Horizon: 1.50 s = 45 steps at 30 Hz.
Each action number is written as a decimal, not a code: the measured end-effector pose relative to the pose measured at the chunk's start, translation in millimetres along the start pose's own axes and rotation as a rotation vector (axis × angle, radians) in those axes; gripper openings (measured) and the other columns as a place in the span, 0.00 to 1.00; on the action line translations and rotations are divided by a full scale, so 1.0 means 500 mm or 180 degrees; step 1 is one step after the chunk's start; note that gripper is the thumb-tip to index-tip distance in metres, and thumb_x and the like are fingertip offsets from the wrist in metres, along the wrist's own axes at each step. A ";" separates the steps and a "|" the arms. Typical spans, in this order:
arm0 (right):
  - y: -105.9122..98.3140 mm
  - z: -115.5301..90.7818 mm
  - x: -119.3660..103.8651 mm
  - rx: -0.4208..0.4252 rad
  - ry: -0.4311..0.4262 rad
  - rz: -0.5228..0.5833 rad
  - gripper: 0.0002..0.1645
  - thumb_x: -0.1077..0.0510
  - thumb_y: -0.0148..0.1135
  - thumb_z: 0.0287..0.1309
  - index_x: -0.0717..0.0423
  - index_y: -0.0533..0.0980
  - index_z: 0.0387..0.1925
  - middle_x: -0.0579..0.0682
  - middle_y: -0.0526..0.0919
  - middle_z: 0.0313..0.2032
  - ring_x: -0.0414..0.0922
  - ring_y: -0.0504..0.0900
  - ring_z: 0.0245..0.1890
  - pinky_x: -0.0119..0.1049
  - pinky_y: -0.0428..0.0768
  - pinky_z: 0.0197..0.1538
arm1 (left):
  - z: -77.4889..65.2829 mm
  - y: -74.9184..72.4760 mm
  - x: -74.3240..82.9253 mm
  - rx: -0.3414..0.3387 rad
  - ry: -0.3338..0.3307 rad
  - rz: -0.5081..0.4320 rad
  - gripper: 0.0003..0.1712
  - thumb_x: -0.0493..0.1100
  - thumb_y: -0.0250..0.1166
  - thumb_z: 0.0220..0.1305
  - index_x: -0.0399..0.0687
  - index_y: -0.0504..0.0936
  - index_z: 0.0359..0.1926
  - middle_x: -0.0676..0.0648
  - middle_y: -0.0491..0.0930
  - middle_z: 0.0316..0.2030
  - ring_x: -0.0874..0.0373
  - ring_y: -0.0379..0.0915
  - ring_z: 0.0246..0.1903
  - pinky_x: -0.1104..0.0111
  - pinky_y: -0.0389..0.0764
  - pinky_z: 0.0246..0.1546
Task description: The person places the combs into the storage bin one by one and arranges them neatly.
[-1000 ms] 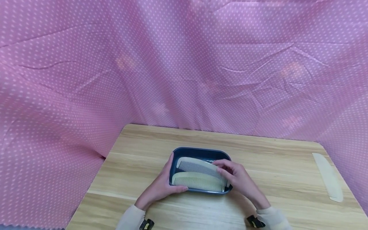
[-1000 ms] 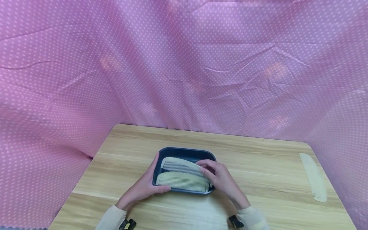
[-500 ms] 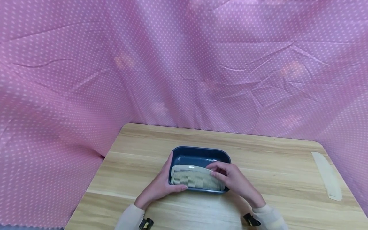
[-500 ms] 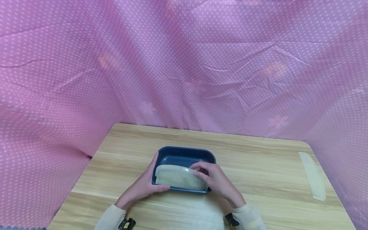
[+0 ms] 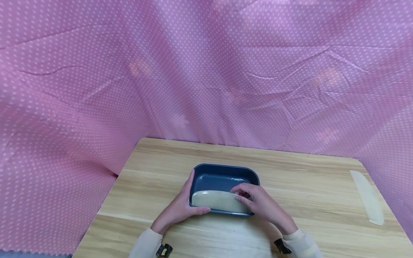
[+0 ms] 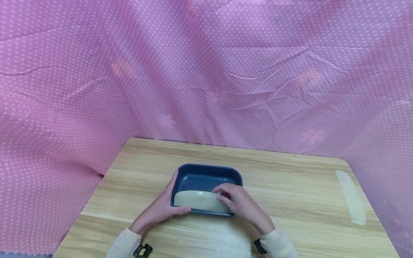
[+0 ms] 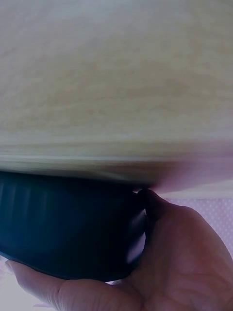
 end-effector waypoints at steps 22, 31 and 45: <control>0.029 0.010 -0.022 -0.0444 0.0055 -0.0861 0.17 0.54 0.69 0.77 0.57 0.84 0.60 0.46 0.85 0.53 0.42 0.82 0.53 0.49 0.84 0.57 | -0.002 -0.003 -0.004 0.0028 -0.0002 0.0003 0.83 0.57 0.87 0.55 0.64 0.29 0.90 0.51 0.35 0.88 0.47 0.35 0.85 0.38 0.45 0.79; 0.012 0.012 -0.007 -0.0011 0.0218 -0.0497 0.13 0.58 0.70 0.76 0.58 0.85 0.56 0.48 0.87 0.51 0.43 0.85 0.50 0.46 0.86 0.55 | 0.000 -0.005 -0.003 0.0030 -0.0004 -0.0017 0.83 0.57 0.87 0.55 0.69 0.29 0.89 0.53 0.35 0.88 0.49 0.34 0.85 0.39 0.44 0.80; -0.068 -0.029 0.041 0.0928 0.0409 0.0666 0.13 0.70 0.64 0.76 0.66 0.82 0.58 0.60 0.89 0.46 0.50 0.89 0.44 0.32 0.86 0.48 | 0.003 -0.003 -0.001 0.0058 0.0035 -0.0032 0.83 0.59 0.88 0.54 0.76 0.29 0.88 0.54 0.36 0.88 0.51 0.34 0.85 0.39 0.44 0.80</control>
Point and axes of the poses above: each hand's wrist, its own z-axis towards the middle knuckle, its own y-axis out of the palm, x = y × z, the point moved 9 cm from there along z, towards the middle knuckle
